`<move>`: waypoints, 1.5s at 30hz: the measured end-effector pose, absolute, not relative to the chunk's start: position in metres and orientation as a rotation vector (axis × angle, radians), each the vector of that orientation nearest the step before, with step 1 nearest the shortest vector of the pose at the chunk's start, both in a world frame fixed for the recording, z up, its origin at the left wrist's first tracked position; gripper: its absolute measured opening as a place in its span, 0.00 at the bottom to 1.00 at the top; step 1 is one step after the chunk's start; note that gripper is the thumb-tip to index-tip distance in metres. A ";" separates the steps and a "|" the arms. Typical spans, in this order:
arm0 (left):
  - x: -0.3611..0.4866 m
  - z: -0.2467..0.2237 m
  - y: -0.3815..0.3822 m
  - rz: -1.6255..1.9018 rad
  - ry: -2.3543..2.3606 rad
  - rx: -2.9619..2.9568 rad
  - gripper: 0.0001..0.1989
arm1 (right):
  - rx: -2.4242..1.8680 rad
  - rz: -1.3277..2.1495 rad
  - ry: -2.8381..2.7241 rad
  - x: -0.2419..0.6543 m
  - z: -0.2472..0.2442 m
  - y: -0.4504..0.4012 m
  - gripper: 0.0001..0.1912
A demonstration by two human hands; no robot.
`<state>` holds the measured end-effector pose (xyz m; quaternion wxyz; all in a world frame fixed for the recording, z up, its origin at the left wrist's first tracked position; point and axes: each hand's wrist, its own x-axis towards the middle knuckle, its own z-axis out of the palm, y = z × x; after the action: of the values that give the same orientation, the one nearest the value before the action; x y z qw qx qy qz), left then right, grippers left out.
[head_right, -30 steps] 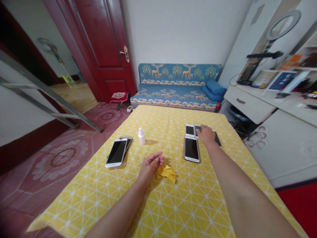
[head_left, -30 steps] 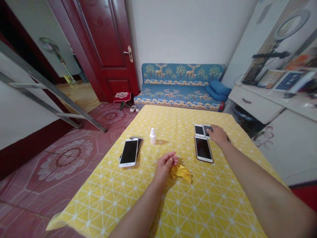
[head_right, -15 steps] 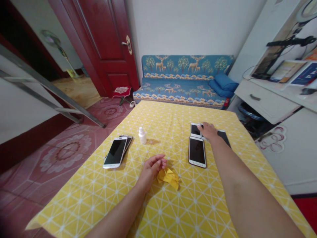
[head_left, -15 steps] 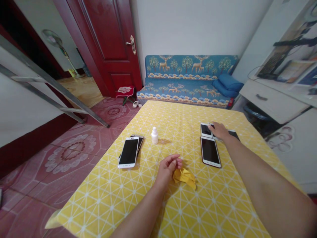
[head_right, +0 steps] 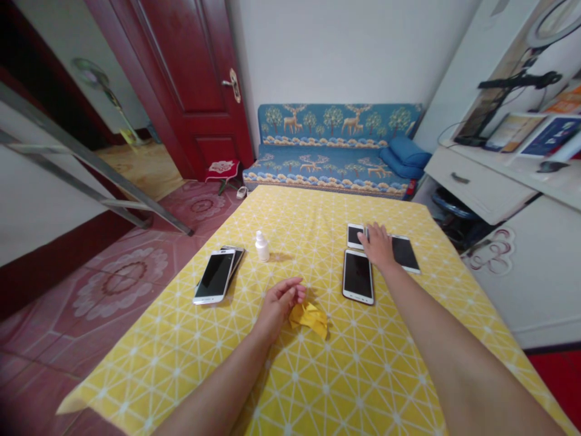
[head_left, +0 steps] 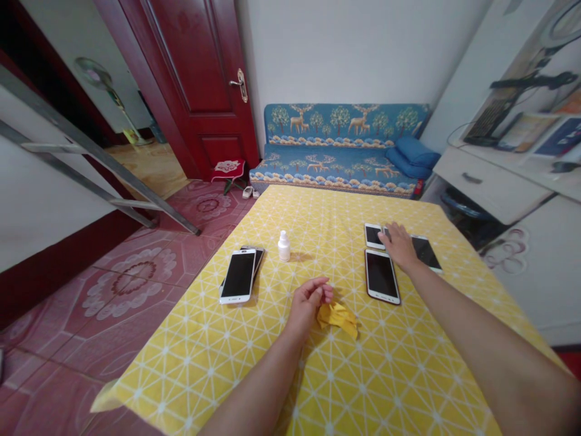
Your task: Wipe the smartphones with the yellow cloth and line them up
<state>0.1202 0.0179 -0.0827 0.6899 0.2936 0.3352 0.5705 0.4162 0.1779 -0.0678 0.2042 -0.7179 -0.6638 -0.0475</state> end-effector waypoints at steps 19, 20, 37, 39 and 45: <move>0.022 -0.035 0.019 1.303 1.290 1.542 0.15 | -1.535 0.065 -1.675 0.307 -0.079 -0.031 0.25; 0.003 -0.030 0.023 1.307 1.377 1.572 0.14 | -1.535 0.048 -1.680 0.306 -0.079 -0.031 0.25; -0.064 -0.010 0.037 -0.035 2.188 1.894 0.57 | -1.403 -0.045 -1.627 0.310 -0.085 -0.028 0.23; -0.070 -0.007 0.041 -0.053 2.165 1.868 0.56 | -1.381 -0.037 -1.620 0.311 -0.086 -0.027 0.22; -0.088 -0.010 0.051 0.017 2.067 1.842 0.54 | -1.393 -0.009 -1.610 0.312 -0.089 -0.025 0.23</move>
<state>-0.0884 0.0512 -0.0095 0.1855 0.6537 0.7337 0.0059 0.3124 -0.0250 -0.0894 0.4849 -0.5723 -0.6613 -0.0039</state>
